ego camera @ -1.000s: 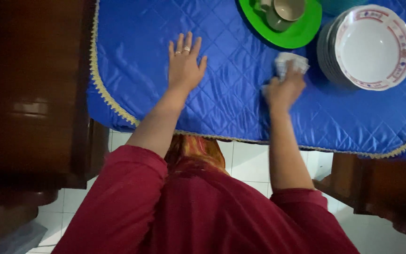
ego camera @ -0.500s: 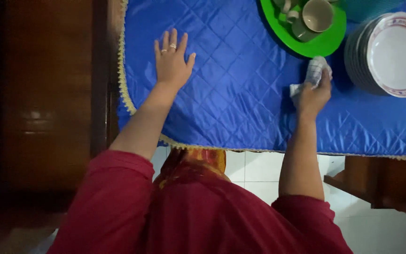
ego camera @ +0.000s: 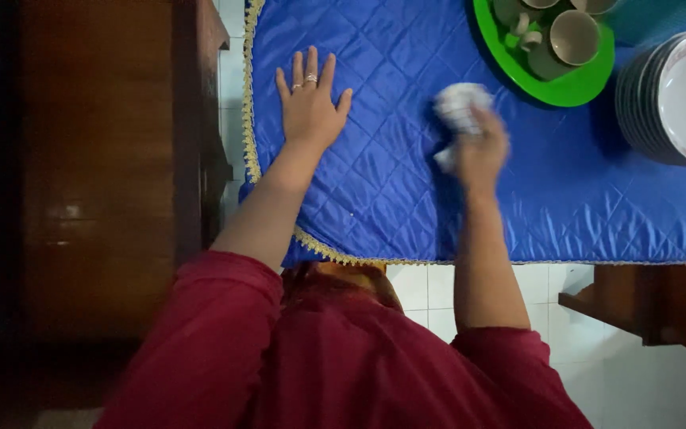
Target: The person wipes a blue tablecloth with a cloth, then picks up plates one by one from a stack and places them on the table. The person continues wiping the table surface around the placed plates.
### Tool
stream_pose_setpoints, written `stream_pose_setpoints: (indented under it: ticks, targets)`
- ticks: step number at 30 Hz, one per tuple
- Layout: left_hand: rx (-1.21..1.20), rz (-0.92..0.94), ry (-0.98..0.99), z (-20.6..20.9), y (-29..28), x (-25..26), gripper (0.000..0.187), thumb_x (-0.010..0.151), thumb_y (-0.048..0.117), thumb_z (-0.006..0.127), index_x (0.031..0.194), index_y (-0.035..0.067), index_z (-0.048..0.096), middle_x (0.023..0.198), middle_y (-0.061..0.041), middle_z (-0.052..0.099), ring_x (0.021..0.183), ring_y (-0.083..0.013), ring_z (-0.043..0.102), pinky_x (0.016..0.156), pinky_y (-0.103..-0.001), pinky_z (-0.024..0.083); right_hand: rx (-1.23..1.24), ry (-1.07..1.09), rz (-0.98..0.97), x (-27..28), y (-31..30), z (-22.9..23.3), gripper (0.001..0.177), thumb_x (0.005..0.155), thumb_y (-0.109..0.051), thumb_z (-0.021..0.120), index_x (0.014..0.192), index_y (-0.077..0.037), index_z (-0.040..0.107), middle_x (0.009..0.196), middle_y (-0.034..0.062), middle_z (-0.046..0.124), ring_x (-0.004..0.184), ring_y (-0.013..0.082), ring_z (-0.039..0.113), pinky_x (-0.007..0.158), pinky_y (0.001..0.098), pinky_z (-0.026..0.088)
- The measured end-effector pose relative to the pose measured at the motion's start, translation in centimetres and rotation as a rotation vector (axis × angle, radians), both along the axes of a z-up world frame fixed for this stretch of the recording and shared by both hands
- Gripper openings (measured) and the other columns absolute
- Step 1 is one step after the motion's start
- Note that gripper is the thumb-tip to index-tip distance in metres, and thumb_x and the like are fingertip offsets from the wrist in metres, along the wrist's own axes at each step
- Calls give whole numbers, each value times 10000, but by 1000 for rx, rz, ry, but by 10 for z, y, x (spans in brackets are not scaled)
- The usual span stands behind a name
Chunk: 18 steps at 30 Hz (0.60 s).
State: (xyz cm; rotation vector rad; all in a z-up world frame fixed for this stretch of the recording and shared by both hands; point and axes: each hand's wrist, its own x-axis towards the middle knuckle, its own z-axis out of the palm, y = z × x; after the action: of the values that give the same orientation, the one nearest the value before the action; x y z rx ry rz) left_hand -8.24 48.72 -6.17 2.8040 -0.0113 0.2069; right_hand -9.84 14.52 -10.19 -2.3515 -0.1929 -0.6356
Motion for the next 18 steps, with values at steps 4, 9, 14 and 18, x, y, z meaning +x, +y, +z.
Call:
stream_pose_setpoints:
  ticks: [4,9,14,18]
  targets:
    - [-9,19,-13,9,0,-4,654,1075,515,468,1597,129,395,1651,-211,287,1531,-419,206,1204,-684,99,-71,-92,-406,15,-60,-15,538,751,-77,667,1285,-43,714,1214,216,735,1133,393,675,997,451,495]
    - [10,74,-18,12,-1,-5,644,1067,525,461,1596,162,406,1649,-236,292,1534,-440,185,1179,-732,53,-322,-75,-386,33,22,-7,727,615,-51,698,1341,-81,674,1219,228,704,1048,450,647,894,534,499]
    - [1,68,19,22,-2,-6,644,1065,520,447,1595,157,395,1648,-238,296,1535,-438,189,1179,-722,63,-69,47,160,36,113,27,710,620,-13,586,1322,-91,660,1293,233,656,1165,428,625,1015,473,443]
    - [-62,81,54,16,-2,-2,664,1046,532,431,1603,175,381,1666,-230,254,1549,-429,130,1183,-722,-4,178,297,359,43,90,41,566,770,1,591,1310,-130,695,1350,125,678,1278,282,609,1146,388,400]
